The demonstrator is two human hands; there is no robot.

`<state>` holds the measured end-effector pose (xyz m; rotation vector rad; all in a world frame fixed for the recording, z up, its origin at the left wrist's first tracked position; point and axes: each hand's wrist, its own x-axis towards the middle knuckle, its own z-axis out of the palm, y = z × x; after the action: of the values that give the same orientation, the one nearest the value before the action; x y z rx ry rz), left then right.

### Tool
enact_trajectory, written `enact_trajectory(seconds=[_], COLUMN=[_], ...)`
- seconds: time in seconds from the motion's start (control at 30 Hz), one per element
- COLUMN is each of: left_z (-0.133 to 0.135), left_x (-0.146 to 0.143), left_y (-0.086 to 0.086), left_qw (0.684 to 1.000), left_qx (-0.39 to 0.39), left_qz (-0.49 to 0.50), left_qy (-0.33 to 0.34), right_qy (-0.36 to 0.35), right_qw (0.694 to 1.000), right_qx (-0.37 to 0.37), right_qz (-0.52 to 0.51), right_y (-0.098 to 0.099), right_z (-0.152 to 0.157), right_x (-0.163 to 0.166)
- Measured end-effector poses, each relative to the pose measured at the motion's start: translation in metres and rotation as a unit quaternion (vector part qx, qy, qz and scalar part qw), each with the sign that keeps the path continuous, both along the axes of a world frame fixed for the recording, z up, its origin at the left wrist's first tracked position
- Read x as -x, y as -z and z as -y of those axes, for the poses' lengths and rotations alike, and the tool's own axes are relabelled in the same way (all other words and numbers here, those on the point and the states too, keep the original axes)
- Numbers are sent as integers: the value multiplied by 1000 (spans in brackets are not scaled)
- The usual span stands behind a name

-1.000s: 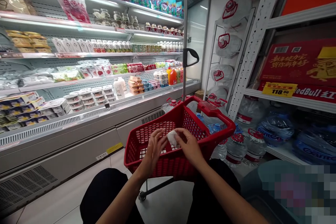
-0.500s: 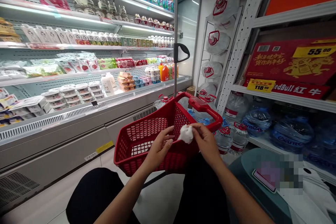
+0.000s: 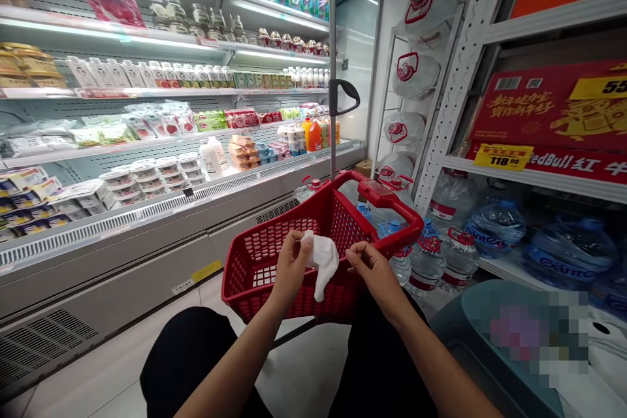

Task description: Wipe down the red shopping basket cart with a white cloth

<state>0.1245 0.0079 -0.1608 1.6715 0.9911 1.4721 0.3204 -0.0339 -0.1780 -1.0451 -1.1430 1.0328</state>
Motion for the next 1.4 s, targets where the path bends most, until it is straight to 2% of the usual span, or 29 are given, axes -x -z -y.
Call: enact_trajectory(seconds=[0.07, 0.17, 0.23, 0.33, 0.4, 0.53, 0.6, 0.7, 0.77, 0.83, 0.93, 1.07, 1.13, 1.2, 1.23, 1.3, 1.37, 1.4], left_z=[0, 3, 6, 11, 12, 7, 5, 4, 5, 7, 10, 7, 3, 2, 2, 6, 12, 15], left_x=[3, 7, 8, 10, 11, 17, 21, 25, 24, 22, 23, 39, 49, 56, 57, 55, 50, 48], left_y=[-5, -12, -14, -18, -23, -34, -38, -43, -46, -49, -52, -59, -63, -64, -62, -53, -39, -31], left_qw=[1000, 995, 984, 965, 969, 991, 995, 992, 983, 980, 983, 979, 980, 979, 968, 929, 895, 892], left_qx=[-10, -55, -85, -105, -106, -103, -84, -79, -103, -110, -61, 0, 35, 92, 129, 208, 270, 285], left_qz=[3, -72, -150, -224, -207, -77, -48, -92, -136, -161, -172, -177, -124, 4, 83, 204, 229, 209], left_qy=[-7, -31, -52, -85, -83, -19, -4, -40, -61, -47, 12, 97, 149, 184, 197, 230, 271, 282], right_qy=[-2, -64, -99, -107, -108, -95, -75, -77, -92, -97, -106, -114, -80, -45, -34, -17, 2, 11], right_qw=[999, 994, 993, 993, 993, 991, 992, 994, 996, 991, 986, 993, 996, 998, 998, 997, 997, 997], right_qx=[11, 10, -10, -15, 9, 56, 64, 37, -15, -64, -72, 19, 44, 40, 34, 23, 19, 18], right_qz=[-44, -87, -70, -38, -44, -72, -79, -72, -15, 70, 108, 31, 1, -29, -43, -65, -77, -79], right_y=[-2, -11, -15, -13, -7, 5, 5, -4, -11, -16, -14, -7, -7, -9, -11, -14, -16, -17], right_z=[2, 9, 12, 10, 5, -3, -3, 2, 6, 7, 2, -7, -7, -5, -3, -1, 0, 0], right_x=[4, 18, 29, 40, 40, 30, 28, 31, 37, 44, 51, 46, 40, 37, 36, 37, 39, 39])
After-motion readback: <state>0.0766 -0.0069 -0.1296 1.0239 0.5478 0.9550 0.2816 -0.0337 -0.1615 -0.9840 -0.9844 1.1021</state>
